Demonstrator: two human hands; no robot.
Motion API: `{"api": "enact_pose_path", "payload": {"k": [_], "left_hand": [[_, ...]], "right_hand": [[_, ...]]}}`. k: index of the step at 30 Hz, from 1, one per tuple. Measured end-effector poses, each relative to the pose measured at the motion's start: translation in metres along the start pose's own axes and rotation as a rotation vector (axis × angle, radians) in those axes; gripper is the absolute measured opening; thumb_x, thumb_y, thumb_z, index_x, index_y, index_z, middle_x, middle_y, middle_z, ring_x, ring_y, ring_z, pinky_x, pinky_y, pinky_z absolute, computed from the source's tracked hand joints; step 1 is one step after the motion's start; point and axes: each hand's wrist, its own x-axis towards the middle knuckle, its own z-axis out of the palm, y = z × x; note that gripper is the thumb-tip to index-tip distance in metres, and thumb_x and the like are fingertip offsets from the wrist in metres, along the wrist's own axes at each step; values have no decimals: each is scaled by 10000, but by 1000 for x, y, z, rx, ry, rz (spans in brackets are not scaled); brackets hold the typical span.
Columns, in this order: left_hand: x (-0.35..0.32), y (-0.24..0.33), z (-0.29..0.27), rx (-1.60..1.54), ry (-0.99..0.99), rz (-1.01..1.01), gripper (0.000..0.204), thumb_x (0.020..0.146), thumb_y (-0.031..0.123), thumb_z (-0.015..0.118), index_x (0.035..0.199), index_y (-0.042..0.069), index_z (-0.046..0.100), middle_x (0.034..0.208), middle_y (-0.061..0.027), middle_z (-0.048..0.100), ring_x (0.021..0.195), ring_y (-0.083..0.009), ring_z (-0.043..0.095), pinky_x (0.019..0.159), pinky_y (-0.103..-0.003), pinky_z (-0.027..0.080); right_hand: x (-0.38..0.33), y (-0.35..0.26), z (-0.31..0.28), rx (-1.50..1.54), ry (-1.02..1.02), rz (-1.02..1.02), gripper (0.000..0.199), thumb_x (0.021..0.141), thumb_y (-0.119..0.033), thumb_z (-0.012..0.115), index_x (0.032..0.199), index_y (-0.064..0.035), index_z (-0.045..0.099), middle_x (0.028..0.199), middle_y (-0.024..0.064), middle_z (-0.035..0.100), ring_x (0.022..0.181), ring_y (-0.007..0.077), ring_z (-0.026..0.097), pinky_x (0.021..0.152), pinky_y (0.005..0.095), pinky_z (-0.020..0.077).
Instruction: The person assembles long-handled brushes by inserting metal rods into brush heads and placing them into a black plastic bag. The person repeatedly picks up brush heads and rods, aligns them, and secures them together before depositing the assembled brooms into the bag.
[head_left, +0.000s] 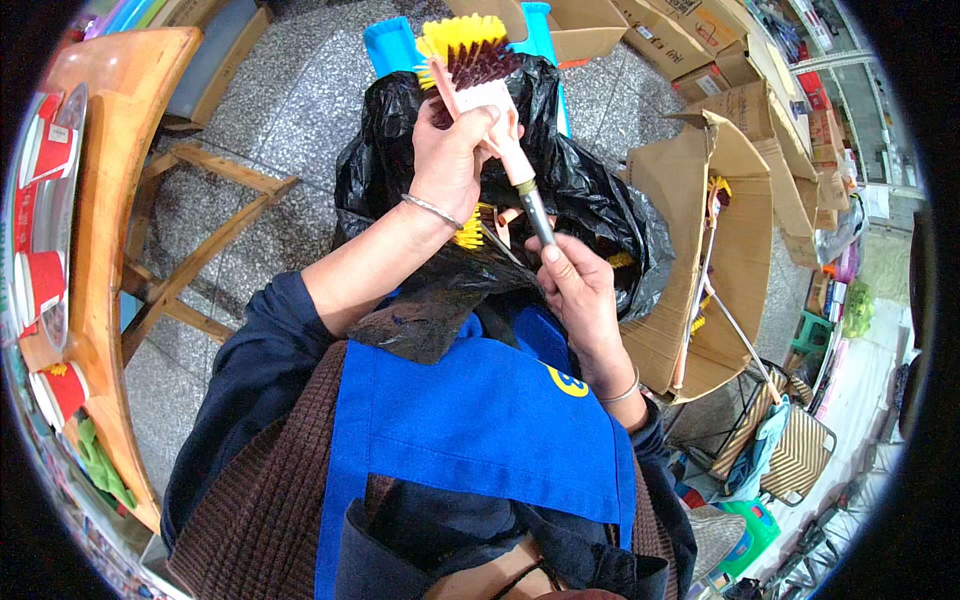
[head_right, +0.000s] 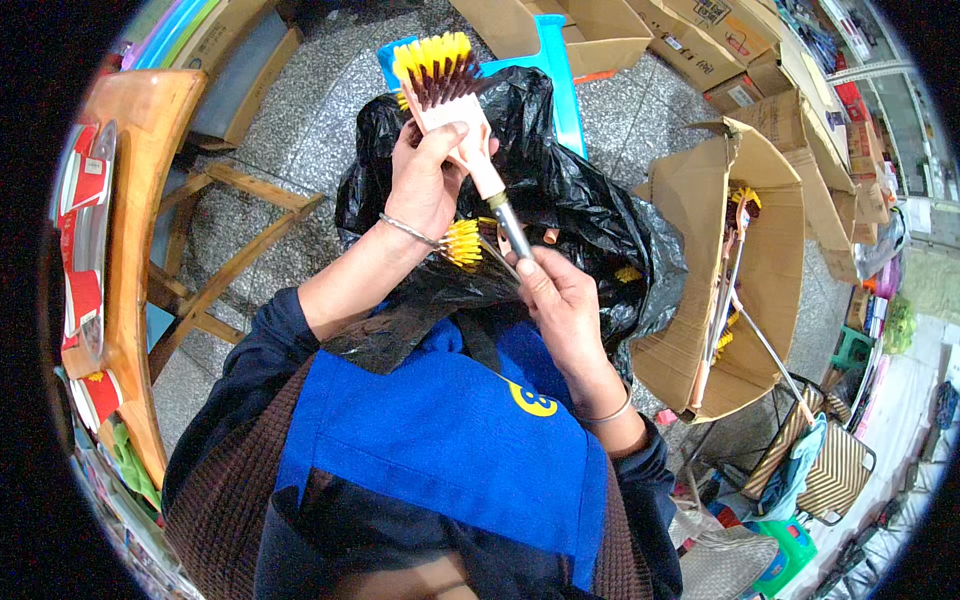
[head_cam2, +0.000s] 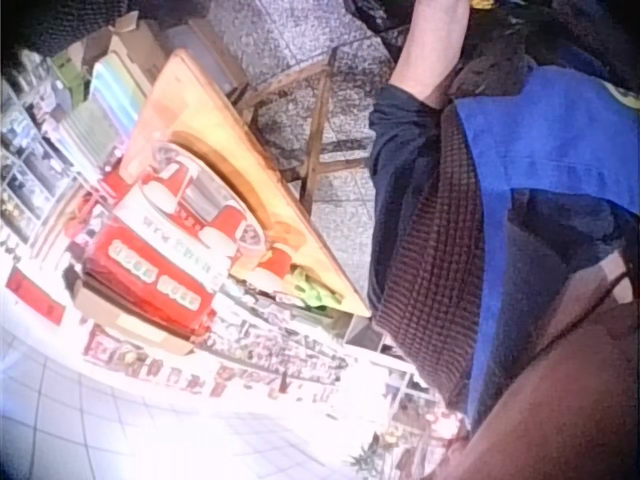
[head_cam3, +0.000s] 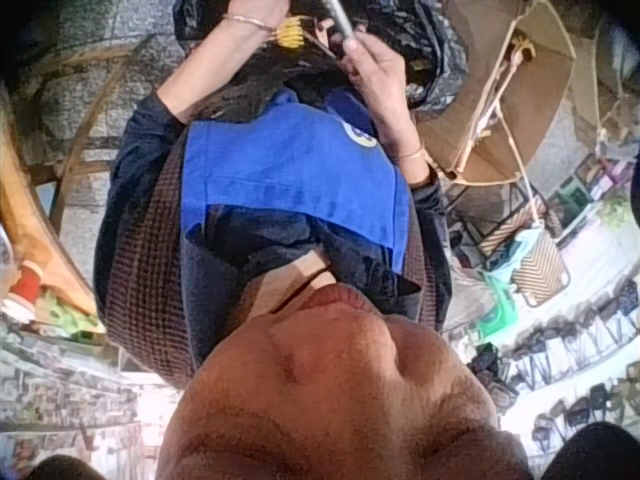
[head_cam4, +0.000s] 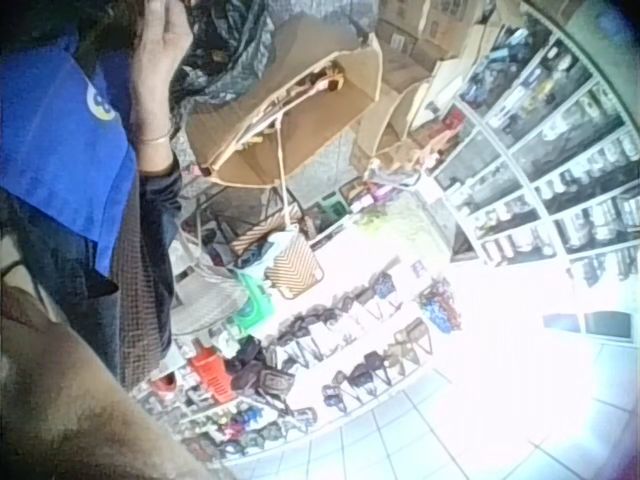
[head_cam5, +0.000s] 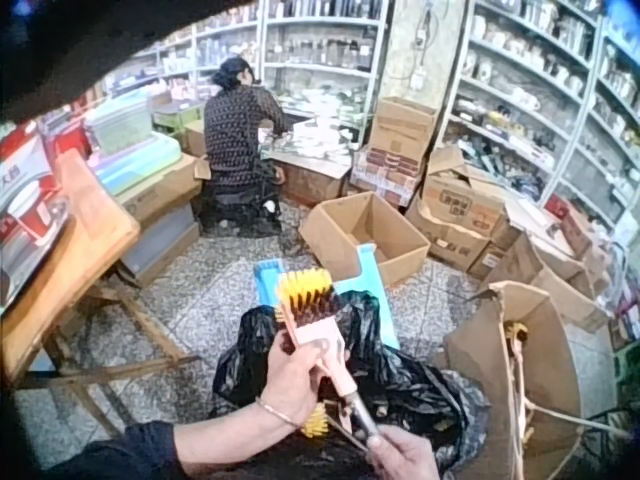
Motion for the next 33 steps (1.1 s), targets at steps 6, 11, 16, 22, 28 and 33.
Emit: {"api": "enact_pose_path", "payload": {"k": [6, 11, 16, 22, 28, 33], "left_hand": [[3, 4, -2, 143, 41, 10, 319, 811, 44, 589, 1103, -19, 476, 944, -125, 611, 795, -223, 646, 747, -360, 563], [-13, -3, 14, 163, -29, -64, 384, 764, 24, 651, 1105, -9, 478, 975, -109, 612, 836, -198, 637, 737, -326, 539], [-44, -27, 30, 169, -229, -299, 446, 773, 66, 708, 1147, 19, 470, 1015, -82, 605, 893, -178, 618, 791, -311, 522], [-60, -33, 19, -22, -444, -566, 631, 807, 425, 684, 1253, 43, 453, 1161, -54, 558, 1089, -173, 534, 950, -340, 430], [-59, -42, 24, -95, -613, -615, 703, 837, 529, 595, 1278, 4, 441, 1278, -117, 513, 1202, -220, 476, 1039, -362, 361], [-53, -36, 27, -181, -615, -651, 588, 962, 472, 386, 1209, -43, 526, 1197, -167, 580, 1108, -235, 558, 988, -356, 429]], "right_hand": [[-4, 1, -15, -649, 60, -194, 179, 855, -144, 661, 975, -12, 650, 717, -22, 588, 631, 74, 484, 568, 246, 413], [-9, -23, -26, -109, 195, -69, 250, 842, -124, 684, 1048, 10, 644, 919, 31, 645, 777, 67, 543, 728, 230, 450], [3, -25, -11, -36, -15, -126, 263, 832, -150, 691, 1016, 27, 626, 820, 32, 650, 740, 80, 577, 688, 220, 465], [8, -21, -11, 25, 94, -122, 160, 819, -118, 670, 908, 7, 628, 722, -4, 600, 665, 59, 524, 605, 214, 432], [12, -14, -8, -44, 54, -272, 180, 818, -132, 669, 918, 14, 640, 760, -10, 615, 715, 58, 534, 659, 223, 453], [11, -17, -10, -39, 34, -195, 260, 794, -157, 721, 977, 11, 645, 791, -11, 618, 716, 65, 549, 668, 221, 461]]}}
